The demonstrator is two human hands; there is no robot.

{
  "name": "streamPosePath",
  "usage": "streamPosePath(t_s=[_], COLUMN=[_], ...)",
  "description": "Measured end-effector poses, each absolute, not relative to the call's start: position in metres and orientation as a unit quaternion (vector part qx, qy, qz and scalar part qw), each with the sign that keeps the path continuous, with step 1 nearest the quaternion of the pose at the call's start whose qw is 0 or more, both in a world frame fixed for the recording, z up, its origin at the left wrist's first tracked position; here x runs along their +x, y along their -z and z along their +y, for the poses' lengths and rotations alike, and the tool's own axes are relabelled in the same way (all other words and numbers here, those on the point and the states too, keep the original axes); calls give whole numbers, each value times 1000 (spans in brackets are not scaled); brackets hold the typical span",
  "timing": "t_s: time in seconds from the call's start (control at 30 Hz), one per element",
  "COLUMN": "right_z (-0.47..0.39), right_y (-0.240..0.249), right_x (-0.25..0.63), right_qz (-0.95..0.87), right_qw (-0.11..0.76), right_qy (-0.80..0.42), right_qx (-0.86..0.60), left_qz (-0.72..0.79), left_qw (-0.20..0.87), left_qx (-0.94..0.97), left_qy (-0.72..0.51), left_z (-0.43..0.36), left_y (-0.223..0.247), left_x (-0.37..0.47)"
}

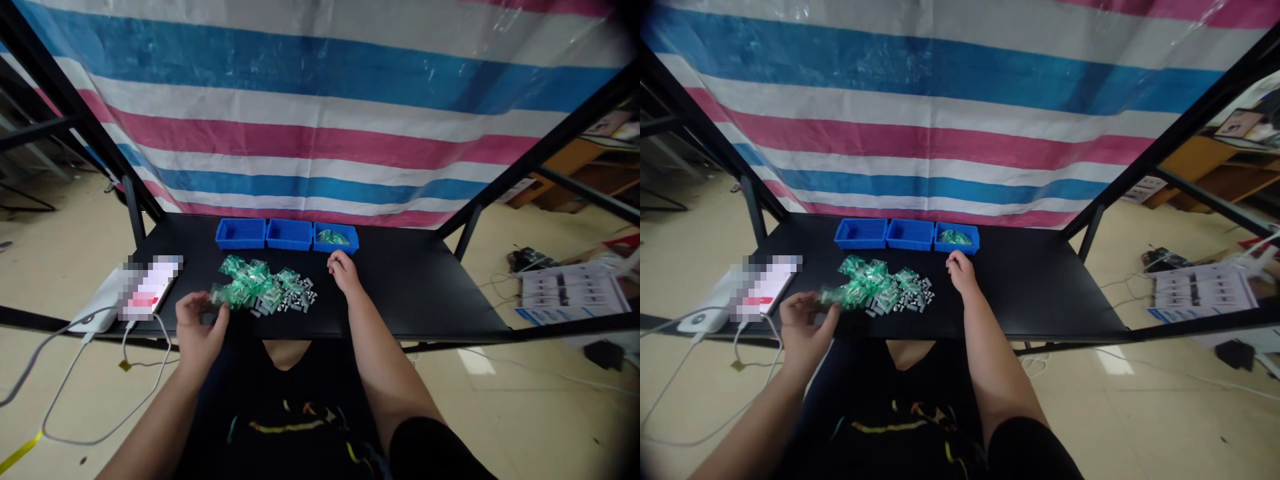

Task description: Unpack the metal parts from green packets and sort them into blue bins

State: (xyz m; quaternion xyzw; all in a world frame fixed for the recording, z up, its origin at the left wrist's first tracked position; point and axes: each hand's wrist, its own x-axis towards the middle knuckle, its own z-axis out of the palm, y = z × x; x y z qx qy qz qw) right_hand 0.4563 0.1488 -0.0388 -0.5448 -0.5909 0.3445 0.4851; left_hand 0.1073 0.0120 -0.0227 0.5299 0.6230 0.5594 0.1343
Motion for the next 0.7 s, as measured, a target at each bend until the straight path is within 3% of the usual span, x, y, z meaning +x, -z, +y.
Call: streamPosePath(t_s=[0.5, 0.7], right_z=[144, 146], right_y=[43, 44], right_x=[445, 450], right_qz=[-664, -652], right_qw=[478, 498], right_qy=[-390, -338], right_qx=[-422, -462], left_qz=[439, 466], left_qw=[296, 177], left_qx=[759, 768], left_qy=[-380, -403], left_z=[125, 120], left_y=[-15, -21], left_x=[247, 216])
